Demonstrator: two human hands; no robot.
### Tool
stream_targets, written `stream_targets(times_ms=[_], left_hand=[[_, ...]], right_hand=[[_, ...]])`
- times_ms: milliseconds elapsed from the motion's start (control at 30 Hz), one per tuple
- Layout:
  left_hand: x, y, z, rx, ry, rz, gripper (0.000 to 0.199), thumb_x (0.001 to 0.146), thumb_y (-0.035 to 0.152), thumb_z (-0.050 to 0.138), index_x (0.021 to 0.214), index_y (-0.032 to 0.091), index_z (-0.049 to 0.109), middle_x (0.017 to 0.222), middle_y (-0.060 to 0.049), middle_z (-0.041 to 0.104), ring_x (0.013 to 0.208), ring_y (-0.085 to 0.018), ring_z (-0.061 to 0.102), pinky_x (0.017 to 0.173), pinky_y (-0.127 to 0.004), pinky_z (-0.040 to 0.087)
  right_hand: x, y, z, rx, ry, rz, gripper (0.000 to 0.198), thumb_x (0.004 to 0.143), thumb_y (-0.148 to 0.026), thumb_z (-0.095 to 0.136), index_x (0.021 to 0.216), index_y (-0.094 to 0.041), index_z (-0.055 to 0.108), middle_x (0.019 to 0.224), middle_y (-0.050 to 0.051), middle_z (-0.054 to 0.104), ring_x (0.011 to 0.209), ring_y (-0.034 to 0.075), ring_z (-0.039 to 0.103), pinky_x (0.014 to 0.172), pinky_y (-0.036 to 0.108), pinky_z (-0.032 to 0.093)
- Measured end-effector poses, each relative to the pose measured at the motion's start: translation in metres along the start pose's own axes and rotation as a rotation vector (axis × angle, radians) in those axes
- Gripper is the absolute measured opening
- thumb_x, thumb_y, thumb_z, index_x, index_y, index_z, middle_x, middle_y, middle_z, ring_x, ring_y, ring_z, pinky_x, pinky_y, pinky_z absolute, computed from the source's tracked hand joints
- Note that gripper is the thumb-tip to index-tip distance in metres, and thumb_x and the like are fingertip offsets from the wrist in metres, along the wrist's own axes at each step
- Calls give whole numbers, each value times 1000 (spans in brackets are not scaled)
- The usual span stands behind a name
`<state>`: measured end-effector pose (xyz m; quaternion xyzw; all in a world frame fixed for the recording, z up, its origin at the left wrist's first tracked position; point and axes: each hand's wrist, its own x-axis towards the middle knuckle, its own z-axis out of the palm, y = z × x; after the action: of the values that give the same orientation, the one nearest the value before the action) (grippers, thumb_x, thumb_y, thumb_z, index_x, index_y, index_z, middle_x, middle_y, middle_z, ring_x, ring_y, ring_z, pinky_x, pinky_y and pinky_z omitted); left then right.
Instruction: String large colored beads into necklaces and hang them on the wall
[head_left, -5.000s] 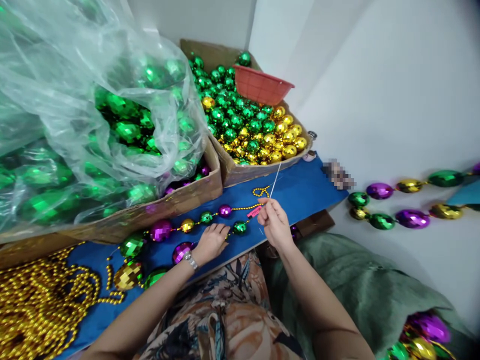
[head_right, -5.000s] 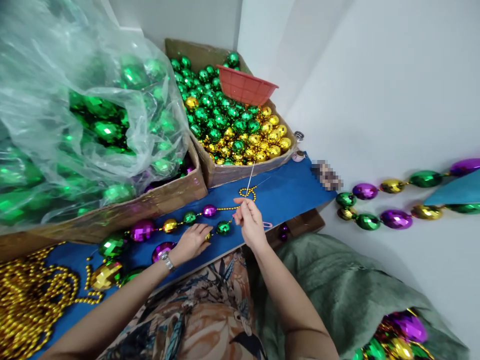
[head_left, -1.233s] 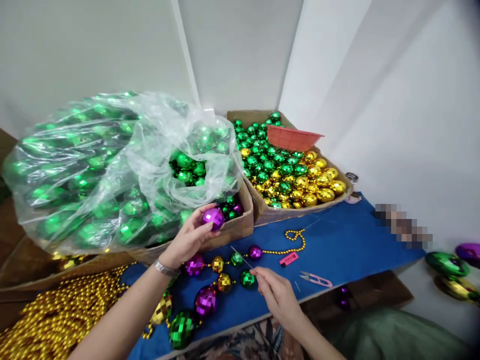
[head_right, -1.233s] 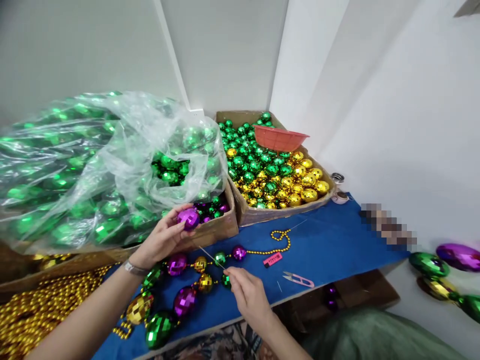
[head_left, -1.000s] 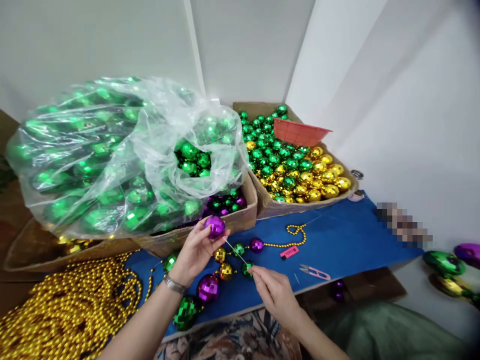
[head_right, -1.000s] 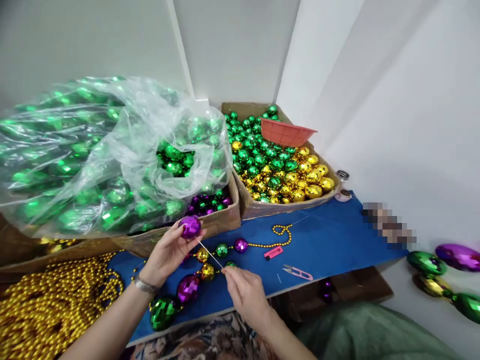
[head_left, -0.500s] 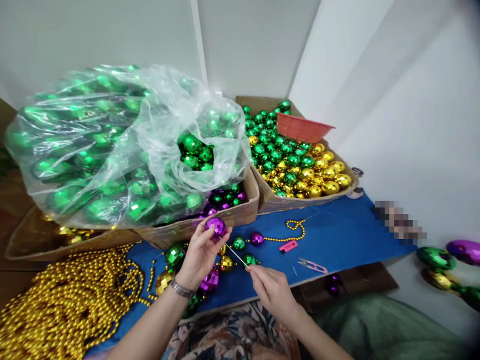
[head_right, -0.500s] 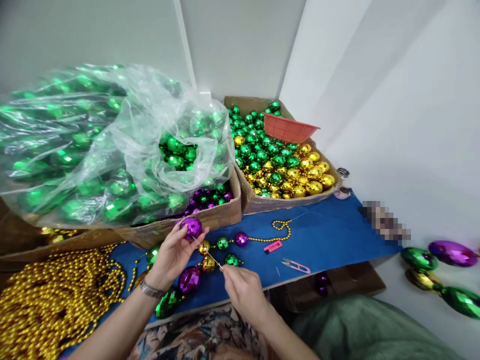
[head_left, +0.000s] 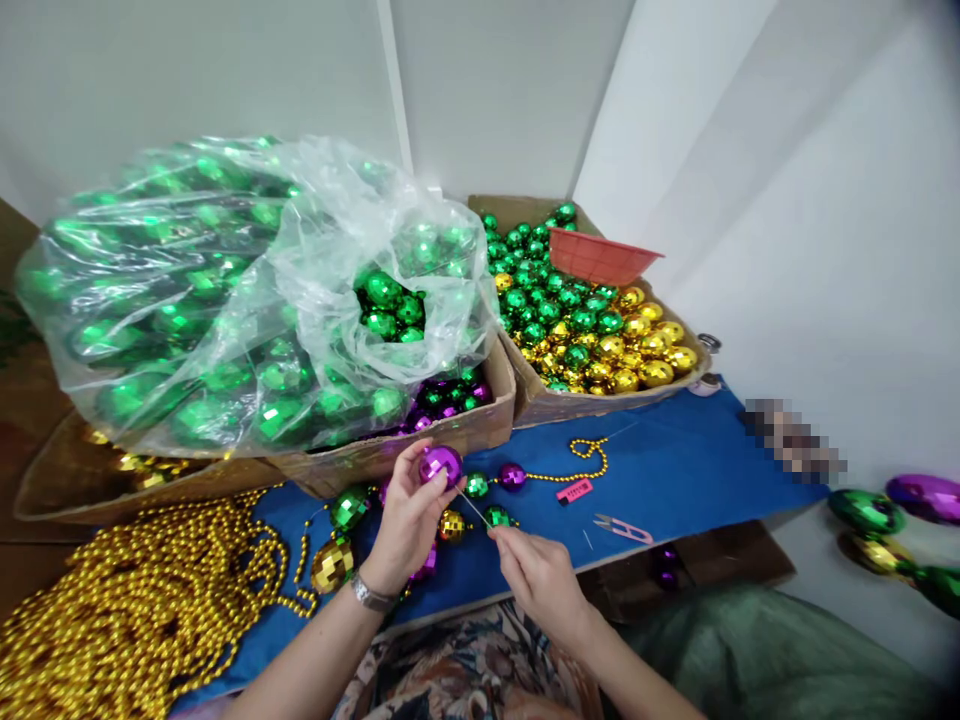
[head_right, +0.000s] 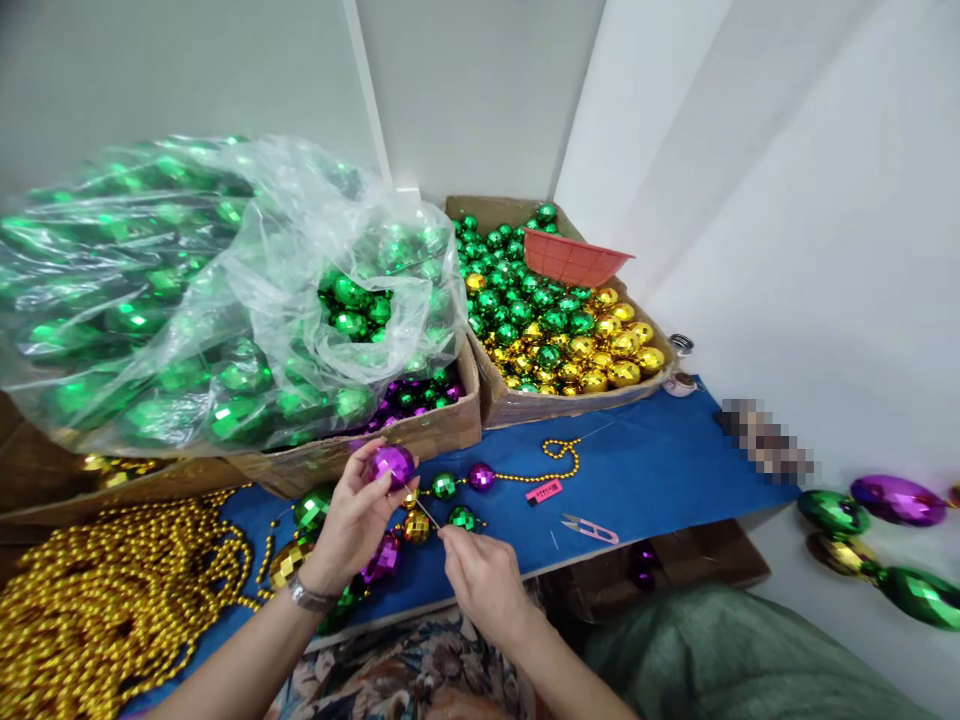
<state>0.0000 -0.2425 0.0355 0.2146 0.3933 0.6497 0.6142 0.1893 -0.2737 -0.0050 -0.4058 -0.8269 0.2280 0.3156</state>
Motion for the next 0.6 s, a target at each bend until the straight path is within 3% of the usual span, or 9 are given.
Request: stream_targets(times_ms=[233,600], left_hand=[[-13,-8,-1,52,-46,-7,42,75,21,75,112,27,57,110,-3,54,91,-14,55,83,-35,54],[-19,-10,-14,-33,51,-19,39,74,22,76,109,25,59,109,-3,56,96,-17,56,89,-42,53]], right_hand=[[1,0,3,-19,23,-21,25,96,-15,37,106,-17,61,89,7,72,75,14,70,69,22,54],[4,-3,11,60,-19,-37,24,97,-15,38,107,-17,60,93,7,72,80,15,70,73,23,54]])
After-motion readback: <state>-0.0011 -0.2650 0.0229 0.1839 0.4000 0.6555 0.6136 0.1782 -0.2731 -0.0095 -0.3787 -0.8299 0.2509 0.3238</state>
